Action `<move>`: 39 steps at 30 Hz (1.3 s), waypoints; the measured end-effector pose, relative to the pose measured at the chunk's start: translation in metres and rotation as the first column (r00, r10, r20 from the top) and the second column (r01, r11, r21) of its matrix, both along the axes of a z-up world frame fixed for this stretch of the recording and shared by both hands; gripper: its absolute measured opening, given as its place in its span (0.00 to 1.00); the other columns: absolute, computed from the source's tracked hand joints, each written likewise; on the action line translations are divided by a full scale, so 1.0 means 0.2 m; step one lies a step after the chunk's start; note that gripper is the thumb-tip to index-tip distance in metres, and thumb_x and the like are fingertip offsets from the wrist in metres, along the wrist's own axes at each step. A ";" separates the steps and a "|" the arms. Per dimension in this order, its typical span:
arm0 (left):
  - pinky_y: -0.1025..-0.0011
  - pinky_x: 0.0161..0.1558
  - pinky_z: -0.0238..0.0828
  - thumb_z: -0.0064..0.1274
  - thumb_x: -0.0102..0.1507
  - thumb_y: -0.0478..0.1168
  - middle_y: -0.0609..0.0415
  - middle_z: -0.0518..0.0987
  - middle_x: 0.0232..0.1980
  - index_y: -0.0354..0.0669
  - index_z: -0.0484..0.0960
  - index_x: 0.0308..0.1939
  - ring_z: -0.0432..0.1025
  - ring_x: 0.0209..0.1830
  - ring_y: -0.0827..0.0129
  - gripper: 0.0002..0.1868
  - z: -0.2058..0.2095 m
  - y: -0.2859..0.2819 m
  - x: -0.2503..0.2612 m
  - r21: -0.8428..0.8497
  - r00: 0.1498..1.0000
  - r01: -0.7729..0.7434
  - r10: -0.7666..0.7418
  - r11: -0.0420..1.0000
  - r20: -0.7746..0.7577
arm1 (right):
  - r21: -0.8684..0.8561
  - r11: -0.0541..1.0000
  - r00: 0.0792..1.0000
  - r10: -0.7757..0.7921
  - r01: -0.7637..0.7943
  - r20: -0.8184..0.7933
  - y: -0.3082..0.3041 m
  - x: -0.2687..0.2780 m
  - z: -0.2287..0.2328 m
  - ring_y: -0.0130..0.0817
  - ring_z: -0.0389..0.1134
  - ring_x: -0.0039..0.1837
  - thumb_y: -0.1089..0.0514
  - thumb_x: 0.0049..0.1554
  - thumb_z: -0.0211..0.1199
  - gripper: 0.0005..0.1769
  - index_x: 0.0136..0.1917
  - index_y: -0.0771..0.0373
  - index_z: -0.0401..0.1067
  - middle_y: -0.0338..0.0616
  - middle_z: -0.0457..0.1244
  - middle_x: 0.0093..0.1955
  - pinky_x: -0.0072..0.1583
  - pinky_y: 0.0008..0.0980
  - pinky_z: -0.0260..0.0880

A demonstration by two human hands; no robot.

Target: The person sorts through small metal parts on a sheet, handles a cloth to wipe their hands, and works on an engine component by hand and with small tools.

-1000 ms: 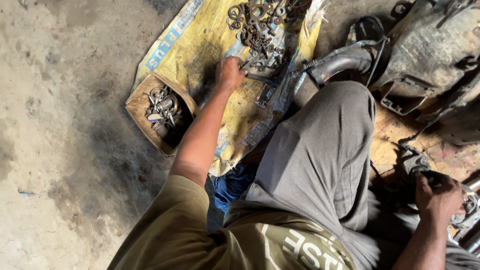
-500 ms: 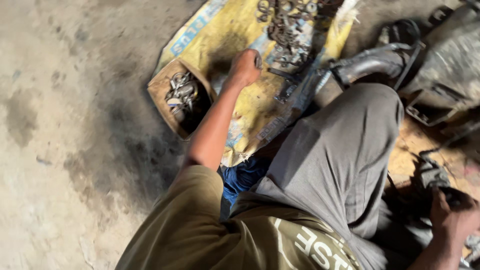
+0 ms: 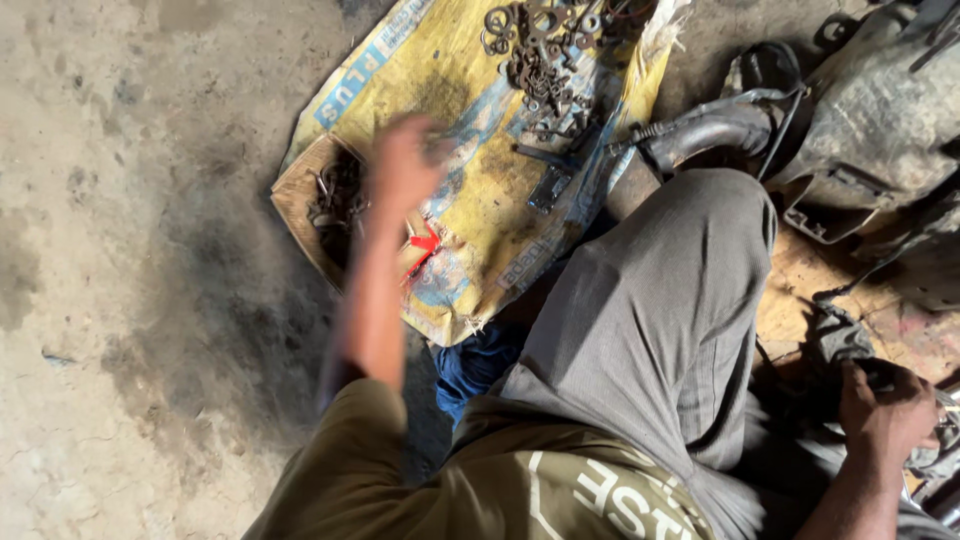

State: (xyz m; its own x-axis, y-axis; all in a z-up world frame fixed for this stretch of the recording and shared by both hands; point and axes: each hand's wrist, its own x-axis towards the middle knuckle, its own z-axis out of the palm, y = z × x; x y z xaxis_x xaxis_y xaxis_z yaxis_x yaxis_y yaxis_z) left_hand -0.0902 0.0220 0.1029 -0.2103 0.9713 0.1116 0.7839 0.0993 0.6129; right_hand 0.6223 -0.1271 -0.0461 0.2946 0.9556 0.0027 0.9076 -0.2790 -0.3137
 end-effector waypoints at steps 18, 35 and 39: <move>0.62 0.56 0.76 0.66 0.57 0.33 0.46 0.84 0.48 0.41 0.85 0.45 0.79 0.47 0.62 0.12 -0.47 0.44 0.38 -0.411 0.991 0.129 -0.127 0.903 0.031 | -0.174 0.973 0.988 -0.140 0.150 0.069 0.03 -0.01 0.00 0.60 0.67 0.59 0.44 0.58 0.78 0.21 0.53 0.63 0.82 0.60 0.68 0.56 0.61 0.80 0.50; 0.51 0.49 0.74 0.67 0.52 0.39 0.35 0.83 0.45 0.37 0.86 0.50 0.78 0.45 0.42 0.22 0.51 -0.47 -0.31 -0.287 0.872 -0.212 0.048 0.934 -0.487 | -0.029 0.999 1.000 -0.024 0.023 -0.020 0.00 0.00 -0.01 0.53 0.71 0.55 0.51 0.57 0.72 0.18 0.55 0.66 0.82 0.61 0.69 0.53 0.59 0.48 0.72; 0.54 0.45 0.77 0.60 0.62 0.40 0.42 0.85 0.44 0.44 0.84 0.54 0.80 0.42 0.52 0.16 0.30 -0.26 -0.11 -0.178 0.917 -0.303 0.236 0.936 -0.322 | -0.071 0.991 0.991 -0.109 0.115 0.074 0.03 -0.06 0.04 0.58 0.69 0.52 0.51 0.52 0.77 0.18 0.49 0.66 0.83 0.61 0.69 0.52 0.54 0.67 0.60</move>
State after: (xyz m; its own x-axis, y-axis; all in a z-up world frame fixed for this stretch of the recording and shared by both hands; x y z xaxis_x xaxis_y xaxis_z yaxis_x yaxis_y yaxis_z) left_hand -0.1113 -0.0304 0.1632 -0.4581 0.8889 -0.0010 0.8477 0.4372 0.3004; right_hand 0.6103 -0.1209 -0.0390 0.4014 0.9149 -0.0429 0.8883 -0.4003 -0.2251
